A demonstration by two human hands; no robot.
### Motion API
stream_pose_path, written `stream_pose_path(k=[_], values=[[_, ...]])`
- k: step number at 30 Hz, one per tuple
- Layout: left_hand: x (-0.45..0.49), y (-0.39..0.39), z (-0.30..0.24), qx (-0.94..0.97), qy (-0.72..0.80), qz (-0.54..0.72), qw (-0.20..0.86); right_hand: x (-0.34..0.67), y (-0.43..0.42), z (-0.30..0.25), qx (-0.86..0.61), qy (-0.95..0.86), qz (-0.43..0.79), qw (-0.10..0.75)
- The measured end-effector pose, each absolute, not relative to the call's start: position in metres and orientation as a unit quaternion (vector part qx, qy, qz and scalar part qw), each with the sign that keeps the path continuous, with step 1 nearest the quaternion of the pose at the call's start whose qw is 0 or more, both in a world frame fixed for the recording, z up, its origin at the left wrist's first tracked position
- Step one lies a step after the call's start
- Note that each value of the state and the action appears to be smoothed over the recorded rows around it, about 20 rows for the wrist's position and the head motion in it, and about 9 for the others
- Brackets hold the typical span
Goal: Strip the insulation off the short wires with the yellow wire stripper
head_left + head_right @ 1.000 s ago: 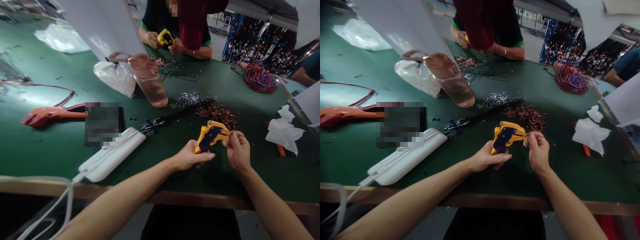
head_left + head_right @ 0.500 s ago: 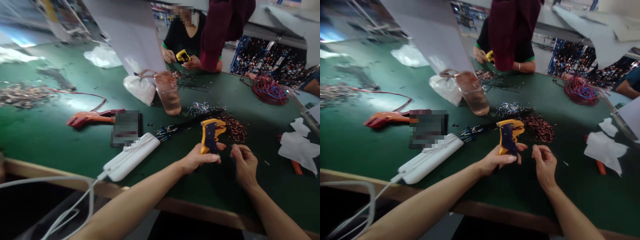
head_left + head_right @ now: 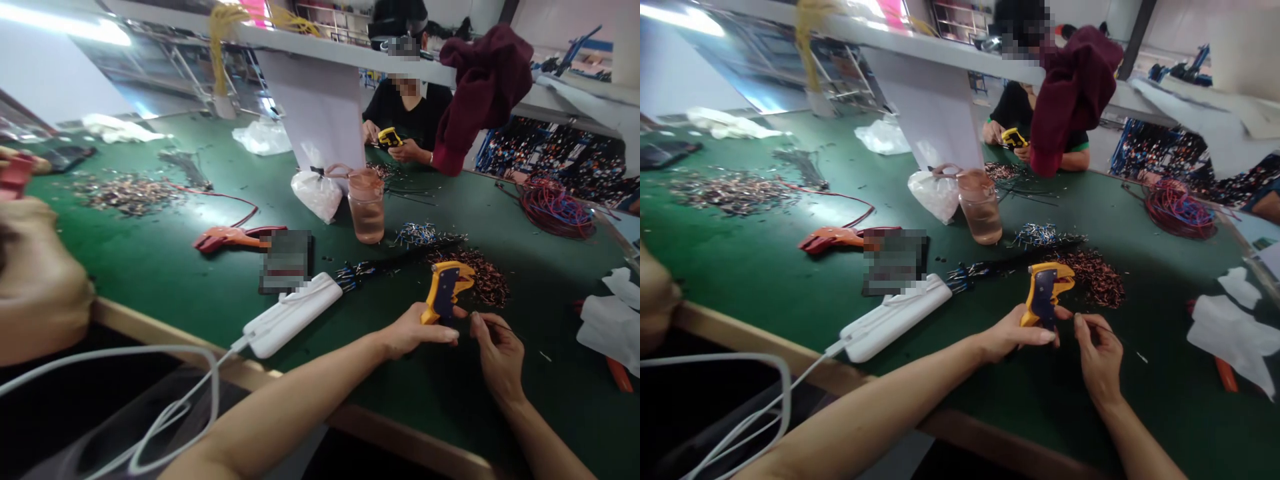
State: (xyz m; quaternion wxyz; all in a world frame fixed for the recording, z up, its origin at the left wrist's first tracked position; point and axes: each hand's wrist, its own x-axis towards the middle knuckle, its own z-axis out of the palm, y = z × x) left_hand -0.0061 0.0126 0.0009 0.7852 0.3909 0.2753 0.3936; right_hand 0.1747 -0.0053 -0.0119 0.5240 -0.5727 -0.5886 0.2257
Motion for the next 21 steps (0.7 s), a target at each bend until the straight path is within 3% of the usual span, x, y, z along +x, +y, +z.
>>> stream_pose_path(k=[21], values=[[-0.006,0.016,0.000,0.378,0.283,0.407,0.782,0.179,-0.003,-0.021,-0.593,-0.559,0.241,0.527]])
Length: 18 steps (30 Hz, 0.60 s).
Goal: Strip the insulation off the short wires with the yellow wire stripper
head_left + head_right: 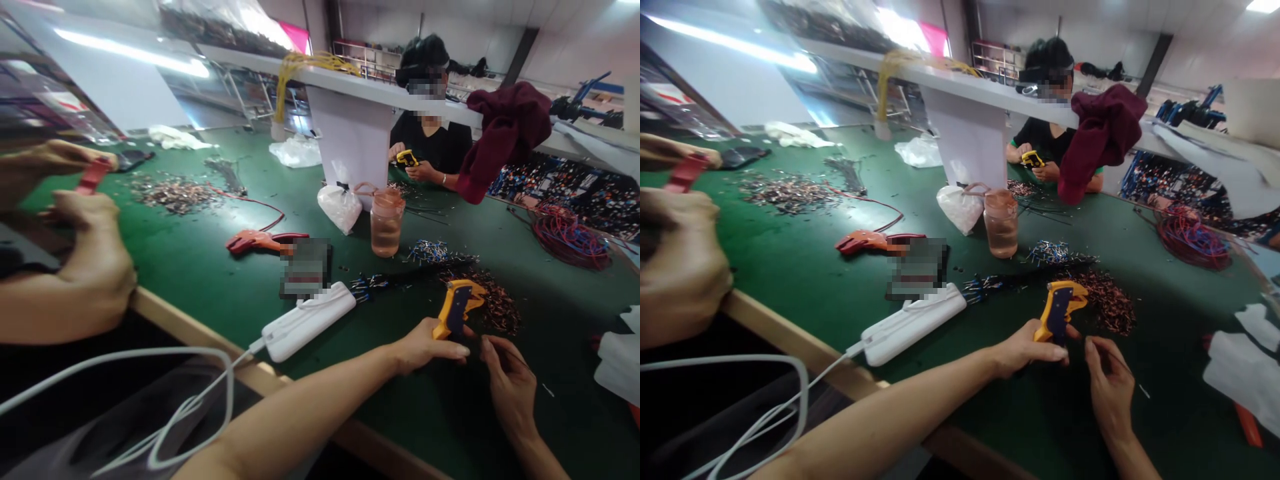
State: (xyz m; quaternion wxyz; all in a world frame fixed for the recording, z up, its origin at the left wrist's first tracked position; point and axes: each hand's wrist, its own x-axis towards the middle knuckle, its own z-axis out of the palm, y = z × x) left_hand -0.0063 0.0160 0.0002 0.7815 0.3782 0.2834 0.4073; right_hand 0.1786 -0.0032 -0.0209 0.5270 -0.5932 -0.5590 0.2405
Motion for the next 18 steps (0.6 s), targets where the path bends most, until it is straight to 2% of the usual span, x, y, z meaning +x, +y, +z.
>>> stream_pose_path(k=[6,18], values=[[-0.0054,0.0163,0.0002,0.370,0.290,0.403,0.785,0.1821,-0.0035,-0.0230,-0.609,-0.570,0.228,0.502],[-0.0057,0.0158,0.0009,0.367,0.302,0.402,0.782,0.1789,-0.0043,-0.0239,-0.588,-0.578,0.240,0.512]])
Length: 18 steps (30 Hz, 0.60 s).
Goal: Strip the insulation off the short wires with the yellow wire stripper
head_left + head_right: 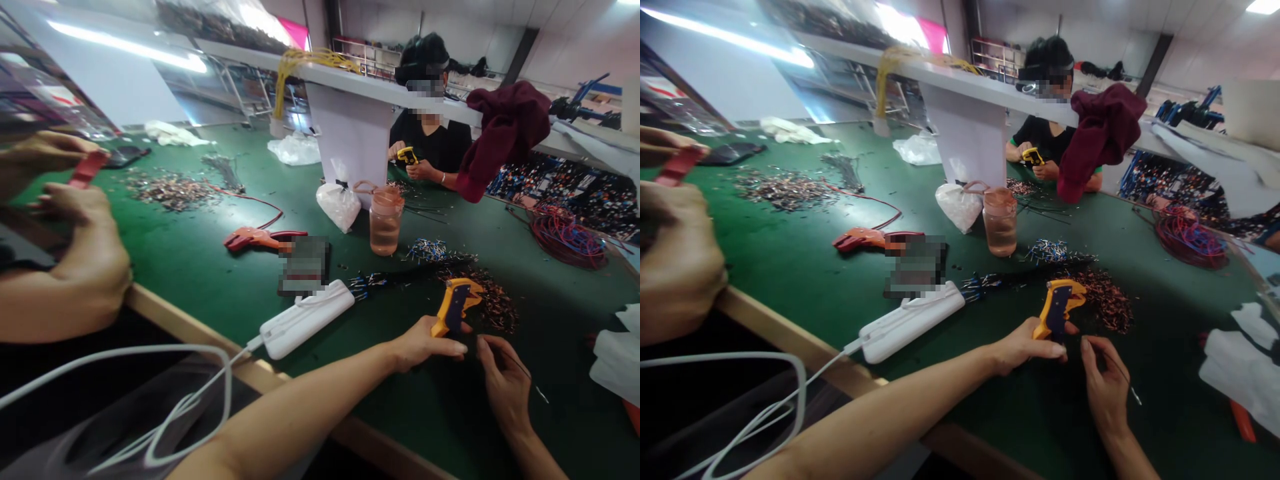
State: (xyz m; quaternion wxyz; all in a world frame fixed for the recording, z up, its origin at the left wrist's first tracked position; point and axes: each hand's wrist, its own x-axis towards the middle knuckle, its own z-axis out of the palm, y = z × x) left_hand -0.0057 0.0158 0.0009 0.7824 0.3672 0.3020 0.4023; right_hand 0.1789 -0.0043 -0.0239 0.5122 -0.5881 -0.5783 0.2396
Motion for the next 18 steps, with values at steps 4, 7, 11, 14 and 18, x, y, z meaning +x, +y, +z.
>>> stream_pose_path(k=[4,7,11,14,18], values=[[-0.0056,0.0163,-0.0004,0.371,0.306,0.401,0.780,0.1787,-0.0042,-0.0240,-0.586,-0.578,0.243,0.513],[-0.0051,0.0167,-0.0026,0.374,0.307,0.402,0.778,0.1784,-0.0042,-0.0240,-0.579,-0.579,0.254,0.514],[-0.0050,0.0169,-0.0045,0.375,0.310,0.399,0.777,0.1786,-0.0045,-0.0237,-0.577,-0.582,0.251,0.515],[-0.0061,0.0178,-0.0043,0.381,0.312,0.404,0.770,0.1788,-0.0044,-0.0237,-0.576,-0.588,0.247,0.512],[-0.0082,0.0194,-0.0026,0.391,0.315,0.410,0.762,0.1791,-0.0030,-0.0250,-0.581,-0.585,0.244,0.511]])
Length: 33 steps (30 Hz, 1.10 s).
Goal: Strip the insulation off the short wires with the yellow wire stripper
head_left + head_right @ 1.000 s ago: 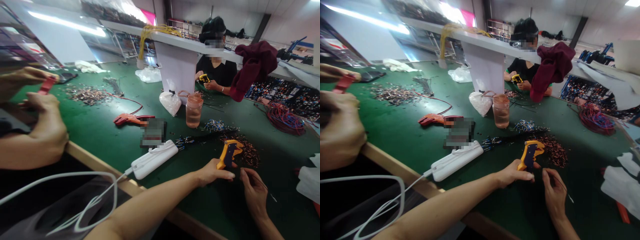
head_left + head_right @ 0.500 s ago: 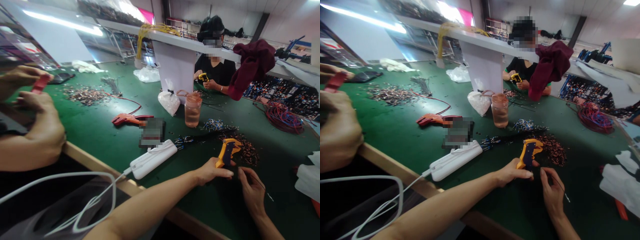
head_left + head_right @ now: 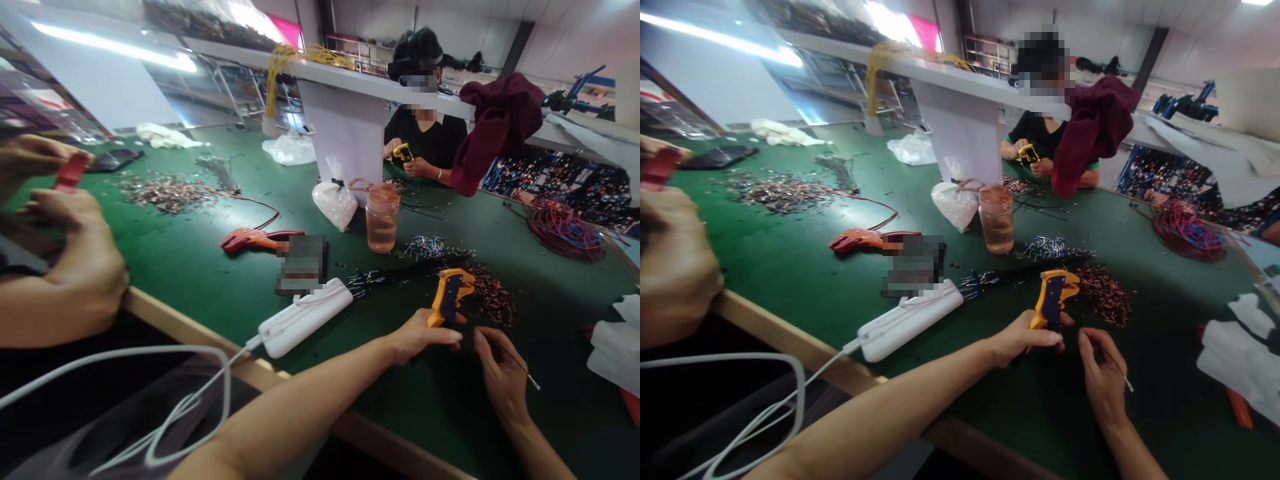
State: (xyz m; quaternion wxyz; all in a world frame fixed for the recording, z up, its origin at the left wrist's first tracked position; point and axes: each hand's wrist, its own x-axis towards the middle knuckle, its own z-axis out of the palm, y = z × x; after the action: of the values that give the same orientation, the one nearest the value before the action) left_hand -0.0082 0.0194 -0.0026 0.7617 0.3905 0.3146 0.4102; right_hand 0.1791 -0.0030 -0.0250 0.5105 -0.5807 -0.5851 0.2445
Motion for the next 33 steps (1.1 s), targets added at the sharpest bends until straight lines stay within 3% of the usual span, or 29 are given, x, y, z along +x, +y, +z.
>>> stream_pose_path(k=[14,23,33], values=[[-0.008,0.020,-0.011,0.413,0.310,0.378,0.768,0.180,-0.007,0.009,-0.499,-0.693,-0.012,0.520],[-0.005,0.015,-0.015,0.450,0.297,0.352,0.765,0.166,-0.015,0.018,-0.416,-0.753,-0.083,0.503],[-0.005,0.011,-0.003,0.423,0.299,0.370,0.771,0.169,-0.017,0.014,-0.432,-0.762,-0.112,0.469]])
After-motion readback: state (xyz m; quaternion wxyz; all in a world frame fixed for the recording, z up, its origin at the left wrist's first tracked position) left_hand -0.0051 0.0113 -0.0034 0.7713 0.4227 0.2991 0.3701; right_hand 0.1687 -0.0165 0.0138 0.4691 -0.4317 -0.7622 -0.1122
